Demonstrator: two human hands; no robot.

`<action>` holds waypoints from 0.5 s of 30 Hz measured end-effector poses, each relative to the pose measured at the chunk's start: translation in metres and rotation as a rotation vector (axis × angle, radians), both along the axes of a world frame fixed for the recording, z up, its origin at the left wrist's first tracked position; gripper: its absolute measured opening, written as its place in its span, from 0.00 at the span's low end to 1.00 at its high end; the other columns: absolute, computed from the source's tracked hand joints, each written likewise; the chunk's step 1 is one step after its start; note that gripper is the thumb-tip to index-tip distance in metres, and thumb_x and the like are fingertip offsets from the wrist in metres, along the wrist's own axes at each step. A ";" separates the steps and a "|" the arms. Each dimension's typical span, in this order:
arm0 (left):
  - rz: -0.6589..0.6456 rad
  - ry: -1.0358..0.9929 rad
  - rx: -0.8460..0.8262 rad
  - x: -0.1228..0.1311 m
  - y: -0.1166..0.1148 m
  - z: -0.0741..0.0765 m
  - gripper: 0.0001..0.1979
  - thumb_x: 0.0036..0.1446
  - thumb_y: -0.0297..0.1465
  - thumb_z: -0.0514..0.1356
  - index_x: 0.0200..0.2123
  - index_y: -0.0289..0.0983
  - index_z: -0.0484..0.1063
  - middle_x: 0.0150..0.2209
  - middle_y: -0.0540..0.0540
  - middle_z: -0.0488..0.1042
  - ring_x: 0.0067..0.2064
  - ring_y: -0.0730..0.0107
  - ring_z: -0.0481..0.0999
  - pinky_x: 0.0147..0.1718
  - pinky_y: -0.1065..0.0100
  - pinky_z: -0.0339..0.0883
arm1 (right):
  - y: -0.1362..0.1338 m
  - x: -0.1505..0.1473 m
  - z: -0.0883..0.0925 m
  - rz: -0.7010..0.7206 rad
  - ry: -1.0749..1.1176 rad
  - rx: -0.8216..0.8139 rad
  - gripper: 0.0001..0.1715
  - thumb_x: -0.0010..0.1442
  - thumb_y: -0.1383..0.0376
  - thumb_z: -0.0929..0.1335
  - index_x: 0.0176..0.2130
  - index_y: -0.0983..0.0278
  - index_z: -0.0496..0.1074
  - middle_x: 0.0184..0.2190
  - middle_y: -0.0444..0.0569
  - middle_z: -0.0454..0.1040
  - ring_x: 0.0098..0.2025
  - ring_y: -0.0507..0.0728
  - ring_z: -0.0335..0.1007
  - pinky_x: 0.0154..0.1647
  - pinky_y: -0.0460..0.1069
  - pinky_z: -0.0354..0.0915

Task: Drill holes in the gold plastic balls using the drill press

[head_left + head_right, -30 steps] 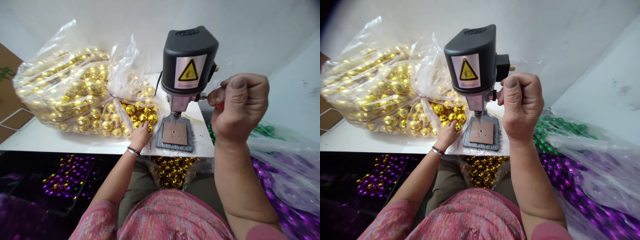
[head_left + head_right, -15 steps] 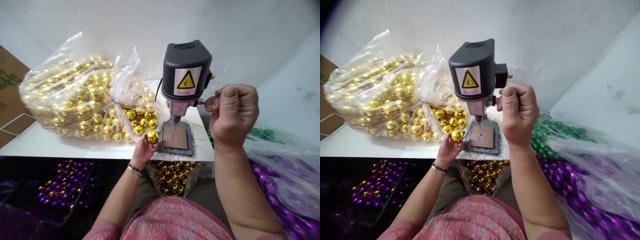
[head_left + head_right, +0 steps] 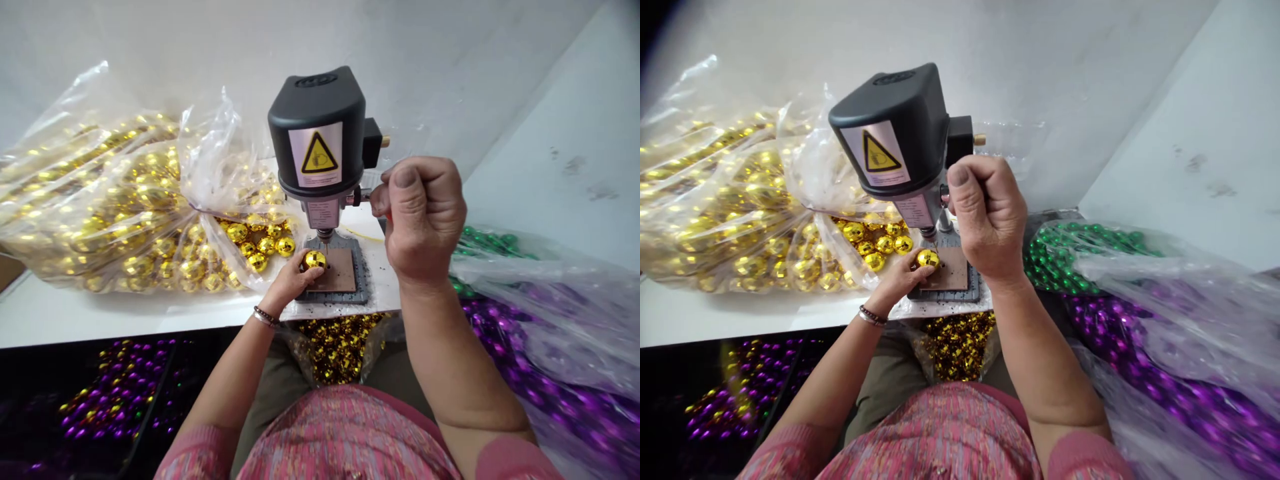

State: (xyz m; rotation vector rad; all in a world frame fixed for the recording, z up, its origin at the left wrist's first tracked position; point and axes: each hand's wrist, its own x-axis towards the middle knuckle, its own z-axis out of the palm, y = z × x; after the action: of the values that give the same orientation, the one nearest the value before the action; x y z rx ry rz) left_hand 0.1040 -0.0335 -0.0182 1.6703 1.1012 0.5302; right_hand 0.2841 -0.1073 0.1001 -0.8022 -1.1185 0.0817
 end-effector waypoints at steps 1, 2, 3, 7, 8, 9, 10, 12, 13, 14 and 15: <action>-0.004 0.029 0.012 0.001 0.001 0.001 0.28 0.56 0.36 0.66 0.58 0.35 0.70 0.37 0.49 0.76 0.27 0.76 0.72 0.27 0.73 0.68 | 0.000 0.000 0.000 -0.003 0.000 0.003 0.14 0.67 0.54 0.63 0.38 0.62 0.68 0.26 0.38 0.65 0.26 0.40 0.62 0.30 0.42 0.64; -0.013 0.055 0.026 0.002 0.002 0.001 0.28 0.56 0.37 0.66 0.59 0.35 0.70 0.37 0.49 0.77 0.28 0.75 0.73 0.28 0.72 0.69 | -0.001 -0.001 0.001 -0.003 0.001 0.008 0.14 0.67 0.54 0.63 0.38 0.62 0.68 0.27 0.38 0.65 0.26 0.40 0.63 0.31 0.42 0.64; -0.023 0.082 0.052 0.003 0.002 0.002 0.29 0.56 0.37 0.66 0.59 0.35 0.70 0.38 0.48 0.78 0.30 0.73 0.74 0.30 0.72 0.69 | -0.001 -0.001 0.001 0.000 0.002 0.013 0.14 0.67 0.54 0.63 0.38 0.62 0.68 0.27 0.38 0.66 0.26 0.39 0.63 0.31 0.42 0.64; -0.037 0.210 0.201 0.010 0.003 0.006 0.31 0.52 0.37 0.69 0.60 0.36 0.72 0.44 0.45 0.80 0.42 0.65 0.78 0.42 0.68 0.72 | -0.003 -0.001 0.002 -0.005 -0.012 0.012 0.14 0.67 0.54 0.63 0.37 0.62 0.67 0.26 0.38 0.64 0.26 0.40 0.62 0.30 0.42 0.63; -0.040 0.239 0.219 0.012 0.002 0.008 0.32 0.52 0.36 0.70 0.60 0.36 0.72 0.45 0.45 0.81 0.43 0.64 0.78 0.44 0.67 0.71 | -0.003 -0.001 0.002 -0.013 -0.017 0.006 0.15 0.67 0.54 0.63 0.37 0.62 0.67 0.26 0.38 0.64 0.26 0.40 0.62 0.30 0.42 0.63; -0.047 0.261 0.228 0.015 0.002 0.009 0.32 0.51 0.35 0.70 0.60 0.36 0.73 0.45 0.45 0.81 0.43 0.64 0.78 0.45 0.67 0.71 | -0.003 -0.001 0.002 -0.022 -0.020 0.000 0.15 0.67 0.53 0.62 0.37 0.62 0.67 0.26 0.38 0.64 0.26 0.40 0.62 0.30 0.42 0.64; -0.058 0.276 0.236 0.017 0.002 0.011 0.33 0.50 0.34 0.70 0.60 0.36 0.73 0.46 0.45 0.81 0.44 0.64 0.79 0.46 0.67 0.71 | -0.003 -0.001 0.001 -0.029 -0.022 -0.005 0.15 0.67 0.53 0.62 0.37 0.62 0.67 0.26 0.38 0.64 0.26 0.40 0.62 0.30 0.42 0.64; -0.081 0.284 0.251 0.022 0.002 0.012 0.34 0.49 0.33 0.71 0.61 0.36 0.73 0.47 0.45 0.82 0.44 0.64 0.79 0.47 0.67 0.71 | -0.003 -0.002 0.001 -0.035 -0.022 -0.010 0.16 0.67 0.52 0.62 0.38 0.61 0.67 0.26 0.38 0.65 0.26 0.40 0.62 0.30 0.42 0.65; -0.091 0.285 0.253 0.024 0.002 0.013 0.34 0.49 0.32 0.71 0.61 0.36 0.72 0.47 0.45 0.82 0.45 0.63 0.80 0.47 0.67 0.71 | -0.003 -0.002 0.002 -0.031 -0.019 -0.010 0.16 0.67 0.52 0.62 0.38 0.61 0.67 0.26 0.38 0.65 0.26 0.40 0.62 0.30 0.42 0.65; -0.100 0.288 0.250 0.026 0.003 0.012 0.35 0.49 0.32 0.71 0.62 0.36 0.72 0.47 0.45 0.82 0.45 0.63 0.80 0.47 0.67 0.71 | -0.003 -0.002 0.002 -0.024 -0.013 -0.012 0.15 0.67 0.52 0.63 0.38 0.61 0.67 0.26 0.38 0.65 0.26 0.40 0.62 0.29 0.41 0.65; -0.106 0.293 0.240 0.027 0.004 0.012 0.36 0.49 0.32 0.71 0.62 0.36 0.71 0.47 0.45 0.82 0.46 0.62 0.80 0.47 0.67 0.71 | -0.004 -0.002 0.002 -0.014 -0.001 -0.017 0.15 0.66 0.52 0.63 0.37 0.61 0.67 0.26 0.38 0.65 0.26 0.40 0.62 0.29 0.41 0.64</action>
State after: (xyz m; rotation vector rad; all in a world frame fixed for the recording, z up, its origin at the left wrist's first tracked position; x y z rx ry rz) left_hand 0.1313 -0.0293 -0.0062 2.0525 1.1841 0.3671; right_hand 0.2817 -0.1109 0.1025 -0.8253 -1.1143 0.0794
